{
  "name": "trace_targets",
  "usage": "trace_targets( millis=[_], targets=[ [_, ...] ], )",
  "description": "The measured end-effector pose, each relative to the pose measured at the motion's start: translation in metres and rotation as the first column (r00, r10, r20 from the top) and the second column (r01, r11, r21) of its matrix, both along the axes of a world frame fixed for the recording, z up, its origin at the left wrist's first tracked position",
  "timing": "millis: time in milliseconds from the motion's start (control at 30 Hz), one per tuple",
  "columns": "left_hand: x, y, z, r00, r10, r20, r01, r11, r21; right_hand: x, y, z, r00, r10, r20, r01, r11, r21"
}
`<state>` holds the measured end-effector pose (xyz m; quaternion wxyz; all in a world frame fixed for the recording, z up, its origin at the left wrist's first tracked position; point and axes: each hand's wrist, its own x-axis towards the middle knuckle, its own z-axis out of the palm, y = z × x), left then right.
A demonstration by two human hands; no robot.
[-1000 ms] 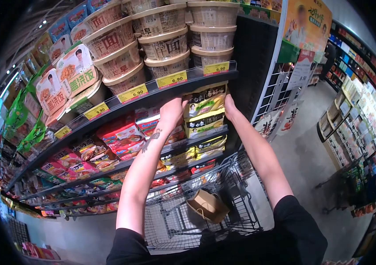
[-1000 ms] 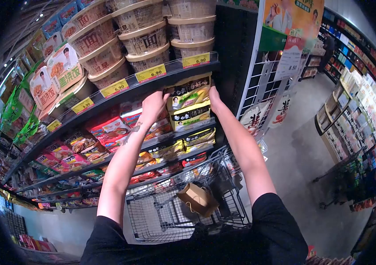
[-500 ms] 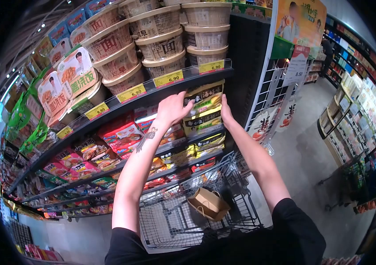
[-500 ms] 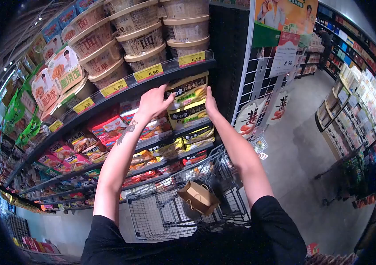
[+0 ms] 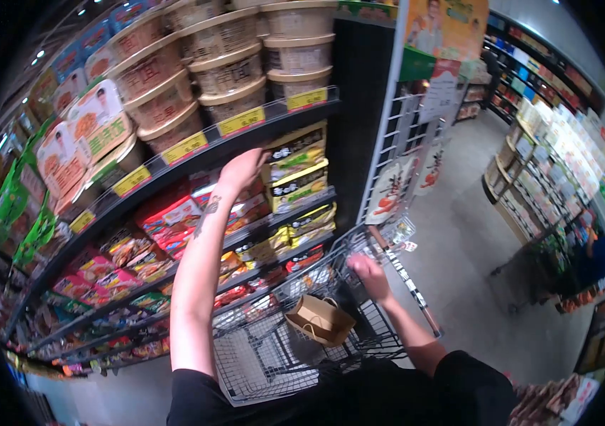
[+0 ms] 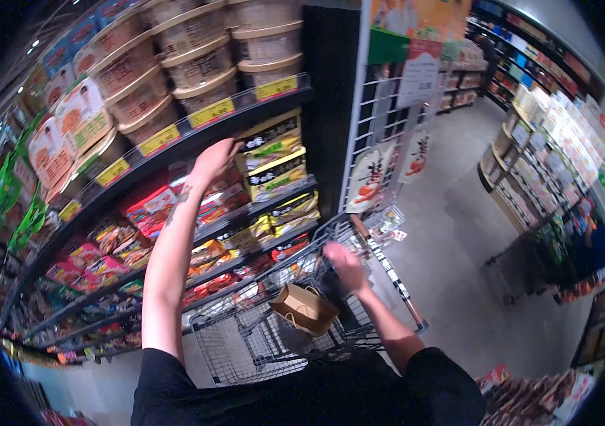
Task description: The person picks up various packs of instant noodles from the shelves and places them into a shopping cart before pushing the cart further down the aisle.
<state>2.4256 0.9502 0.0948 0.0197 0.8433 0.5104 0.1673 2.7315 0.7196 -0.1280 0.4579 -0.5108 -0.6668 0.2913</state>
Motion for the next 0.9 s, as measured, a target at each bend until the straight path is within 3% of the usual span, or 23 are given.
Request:
trace_targets(
  millis=[67,100,133,200,233,267,367,400,433,467,533,767,900],
  targets=[
    [0.025,-0.031,0.015,0.985,0.174,-0.019,-0.173,0.984,0.028,0.01,-0.067,-0.02,0.93,-0.227,-0.288,0.097,0.91,-0.403],
    [0.034,-0.039,0.004,0.993,0.057,0.101,-0.09,0.924,0.372,0.021,-0.099,-0.028,0.958,-0.216,-0.187,0.135,0.92,-0.368],
    [0.042,-0.05,-0.009,0.978,-0.098,0.184,-0.052,0.741,0.669,0.037,-0.125,-0.035,0.975,-0.207,-0.081,0.169,0.927,-0.336],
    [0.067,-0.096,-0.032,0.908,-0.302,0.292,0.011,0.712,0.702,0.073,-0.16,-0.054,0.932,-0.331,-0.148,0.264,0.899,-0.349],
    [0.083,-0.127,-0.041,0.825,-0.385,0.413,0.051,0.779,0.625,0.079,-0.179,-0.062,0.884,-0.415,-0.215,0.322,0.875,-0.362],
    [0.099,-0.162,-0.048,0.723,-0.439,0.533,0.108,0.834,0.541,0.083,-0.189,-0.045,0.858,-0.499,-0.12,0.438,0.835,-0.334],
    [0.104,-0.261,-0.027,0.523,-0.663,0.535,0.222,0.713,0.665,0.109,-0.193,-0.02,0.691,-0.694,0.201,0.72,0.636,-0.277],
    [0.043,-0.302,-0.085,0.486,-0.235,0.842,0.175,0.97,0.17,0.111,-0.193,-0.01,0.654,-0.723,0.225,0.753,0.592,-0.286],
    [0.052,-0.308,-0.079,0.486,-0.231,0.843,0.187,0.97,0.158,0.113,-0.194,-0.002,0.623,-0.741,0.249,0.778,0.555,-0.295],
    [0.053,-0.327,-0.074,0.489,-0.243,0.838,0.187,0.967,0.172,0.116,-0.206,-0.005,0.631,-0.733,0.255,0.77,0.552,-0.319],
    [-0.027,-0.393,-0.097,0.486,-0.285,0.826,0.156,0.958,0.239,0.125,-0.201,-0.012,0.594,-0.633,0.496,0.724,0.689,0.013],
    [-0.053,-0.562,-0.078,0.536,-0.343,0.771,-0.079,0.889,0.451,0.159,-0.209,-0.07,0.73,-0.439,0.524,0.533,0.846,-0.034],
    [-0.017,-0.625,-0.058,0.596,-0.39,0.702,-0.162,0.798,0.581,0.166,-0.201,-0.062,0.765,-0.243,0.596,0.491,0.819,-0.296]
  ],
)
